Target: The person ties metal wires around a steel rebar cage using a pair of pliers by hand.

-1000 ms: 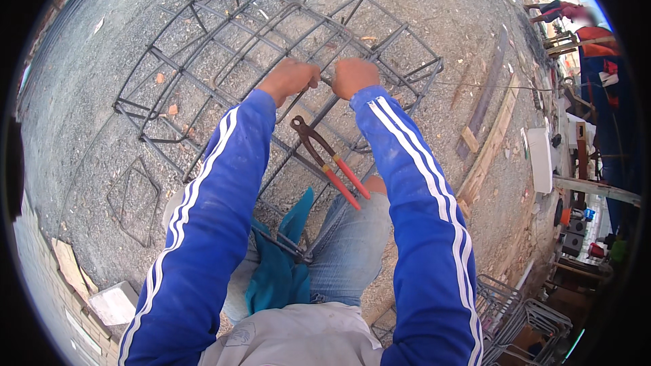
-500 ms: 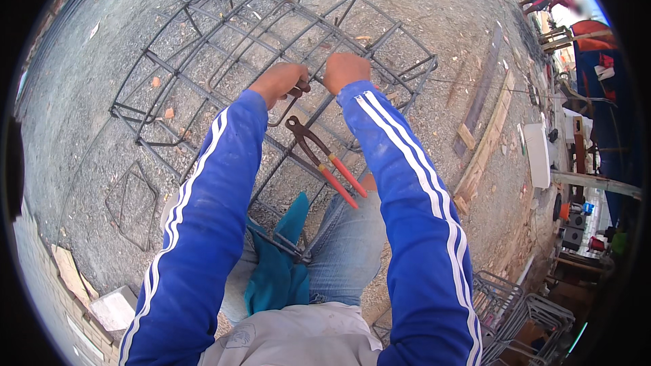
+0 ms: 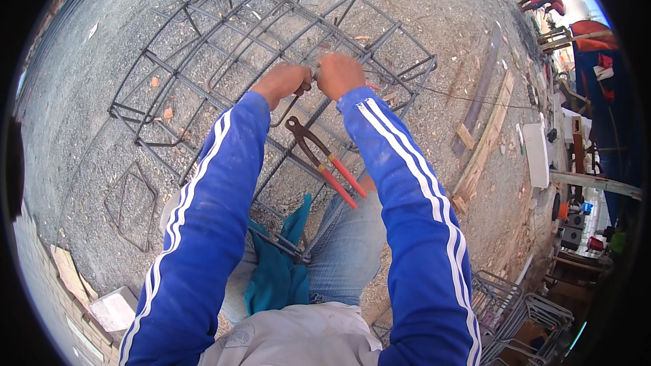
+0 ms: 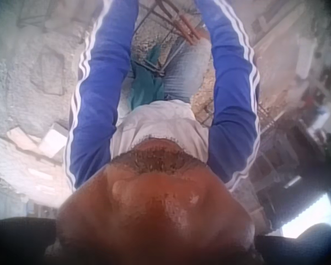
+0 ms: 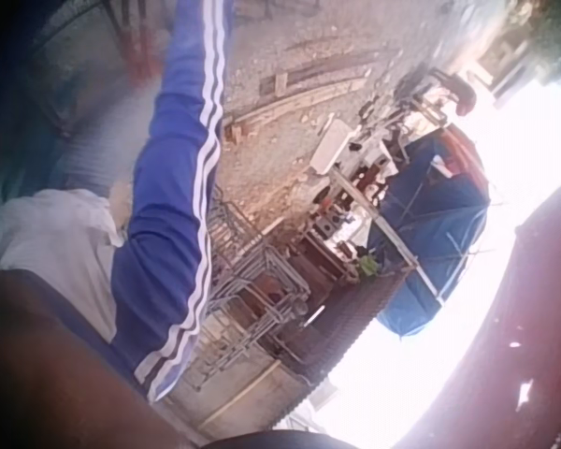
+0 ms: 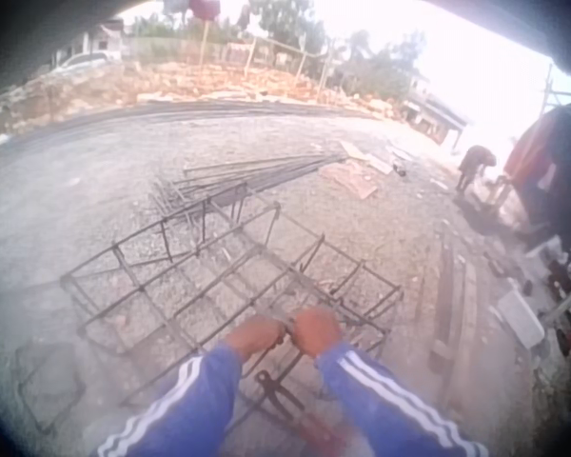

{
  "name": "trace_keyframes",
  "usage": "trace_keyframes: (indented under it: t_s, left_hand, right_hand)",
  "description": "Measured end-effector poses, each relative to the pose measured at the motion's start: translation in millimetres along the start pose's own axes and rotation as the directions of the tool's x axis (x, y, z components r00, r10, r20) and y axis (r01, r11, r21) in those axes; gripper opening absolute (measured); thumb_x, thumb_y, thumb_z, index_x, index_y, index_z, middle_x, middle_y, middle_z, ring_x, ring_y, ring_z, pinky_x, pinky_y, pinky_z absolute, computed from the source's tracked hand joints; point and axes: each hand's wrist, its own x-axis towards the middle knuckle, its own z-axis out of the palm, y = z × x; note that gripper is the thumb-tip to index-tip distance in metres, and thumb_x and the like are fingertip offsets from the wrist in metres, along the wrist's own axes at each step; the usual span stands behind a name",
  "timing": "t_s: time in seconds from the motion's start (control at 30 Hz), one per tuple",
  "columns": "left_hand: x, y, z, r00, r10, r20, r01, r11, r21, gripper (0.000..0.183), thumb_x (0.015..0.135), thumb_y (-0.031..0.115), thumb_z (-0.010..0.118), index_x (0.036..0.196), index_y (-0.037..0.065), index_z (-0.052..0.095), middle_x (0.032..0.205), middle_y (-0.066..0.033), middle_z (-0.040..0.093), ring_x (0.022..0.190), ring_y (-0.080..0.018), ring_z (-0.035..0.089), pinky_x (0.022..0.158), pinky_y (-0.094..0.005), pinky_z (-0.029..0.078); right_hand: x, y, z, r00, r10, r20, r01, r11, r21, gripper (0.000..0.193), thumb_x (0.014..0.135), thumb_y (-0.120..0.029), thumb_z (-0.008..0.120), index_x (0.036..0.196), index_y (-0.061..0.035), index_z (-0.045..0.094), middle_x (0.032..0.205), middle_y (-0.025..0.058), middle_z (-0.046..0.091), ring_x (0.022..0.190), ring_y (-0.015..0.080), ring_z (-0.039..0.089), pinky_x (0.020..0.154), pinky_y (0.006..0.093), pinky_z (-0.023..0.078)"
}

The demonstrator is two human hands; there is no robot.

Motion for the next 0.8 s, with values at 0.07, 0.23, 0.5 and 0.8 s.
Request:
trace_keyframes:
  t_s: [0.07, 0.23, 0.5, 0.8]
  left_hand:
    - [2.8, -5.0, -2.3, 0.999, 0.05, -0.018, -0.048, 0.994, 0.103, 0.018, 0.077, 0.018, 0.057, 0.074, 0.003, 0.067, 0.076, -0.0127, 0.07, 0.073, -0.0252, 0.068, 0.069, -0.0366, 0.051]
    - [0.4, -4.4, -5.3, 0.993, 0.118, -0.012, -0.113, 0.973, 0.201, 0.014, 0.076, 0.016, 0.057, 0.072, 0.007, 0.067, 0.072, -0.0105, 0.07, 0.071, -0.0264, 0.069, 0.068, -0.037, 0.051]
    - [0.2, -4.1, -5.8, 0.993, 0.116, 0.038, -0.121, 0.98, 0.161, 0.017, 0.077, 0.018, 0.056, 0.073, 0.005, 0.067, 0.071, -0.01, 0.068, 0.069, -0.0267, 0.066, 0.067, -0.0365, 0.05]
    - [-23.4, 23.5, -8.6, 0.978, -0.205, -0.035, 0.183, 0.93, -0.319, 0.025, 0.081, 0.019, 0.055, 0.071, -0.001, 0.065, 0.073, -0.0108, 0.067, 0.068, -0.0227, 0.064, 0.063, -0.0352, 0.048]
  right_hand:
    - [3.9, -2.1, -0.4, 1.0, 0.004, -0.023, -0.004, 1.0, 0.022, 0.019, 0.079, -0.025, 0.066, 0.083, -0.0063, 0.069, 0.088, 0.0188, 0.067, 0.084, 0.0377, 0.065, 0.076, 0.0487, 0.051]
    - [6.9, -8.2, -12.2, 0.976, 0.146, 0.158, -0.14, 0.989, -0.049, 0.018, 0.074, -0.013, 0.063, 0.083, 0.0006, 0.071, 0.09, 0.0226, 0.069, 0.086, 0.0395, 0.067, 0.079, 0.0471, 0.054]
    - [3.9, 1.7, 0.5, 0.987, 0.046, 0.156, -0.047, 0.999, -0.001, 0.018, 0.071, -0.011, 0.065, 0.083, 0.0015, 0.071, 0.09, 0.0241, 0.068, 0.088, 0.0383, 0.067, 0.081, 0.045, 0.054]
    - [-6.4, -16.9, -23.8, 0.98, -0.115, 0.16, 0.114, 0.993, 0.017, 0.021, 0.074, -0.02, 0.064, 0.082, -0.0006, 0.068, 0.088, 0.0212, 0.066, 0.086, 0.0386, 0.066, 0.077, 0.0464, 0.053]
